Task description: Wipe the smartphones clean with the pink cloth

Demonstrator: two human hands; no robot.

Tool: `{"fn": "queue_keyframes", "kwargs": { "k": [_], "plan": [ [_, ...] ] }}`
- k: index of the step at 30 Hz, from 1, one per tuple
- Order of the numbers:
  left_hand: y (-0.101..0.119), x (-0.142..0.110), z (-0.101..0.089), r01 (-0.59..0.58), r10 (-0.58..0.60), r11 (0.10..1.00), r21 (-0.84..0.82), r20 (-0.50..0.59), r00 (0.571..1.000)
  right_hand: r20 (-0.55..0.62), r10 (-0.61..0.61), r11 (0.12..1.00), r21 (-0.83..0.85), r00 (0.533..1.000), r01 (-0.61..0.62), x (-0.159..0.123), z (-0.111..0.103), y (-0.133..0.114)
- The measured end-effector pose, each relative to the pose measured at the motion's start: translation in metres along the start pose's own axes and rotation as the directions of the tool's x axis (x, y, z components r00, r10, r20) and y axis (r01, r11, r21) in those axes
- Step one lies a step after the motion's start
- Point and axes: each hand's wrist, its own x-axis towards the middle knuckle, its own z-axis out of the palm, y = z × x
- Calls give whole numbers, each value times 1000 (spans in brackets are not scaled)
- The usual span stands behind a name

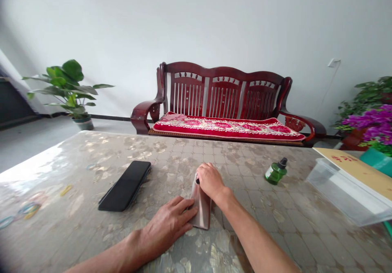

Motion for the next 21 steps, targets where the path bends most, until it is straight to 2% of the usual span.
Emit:
{"fn": "queue_keyframes", "kwargs": {
  "k": [7,14,16,21],
  "plan": [
    [-1,-1,3,2,-3,1000,-12,-27,1000,23,-75,997,-24,997,75,-7,-8,-18],
    [-3,-1,6,7,-8,999,-39,-33,999,14,-269,962,-48,963,269,-39,-13,-33],
    [-3,-1,5,11,-12,999,-35,-37,999,-14,-266,964,-30,964,266,-42,-12,-30],
    [-1,-1,2,14,-14,1000,9,-10,1000,-122,-166,986,-1,979,167,-45,-7,-15]
  ]
}}
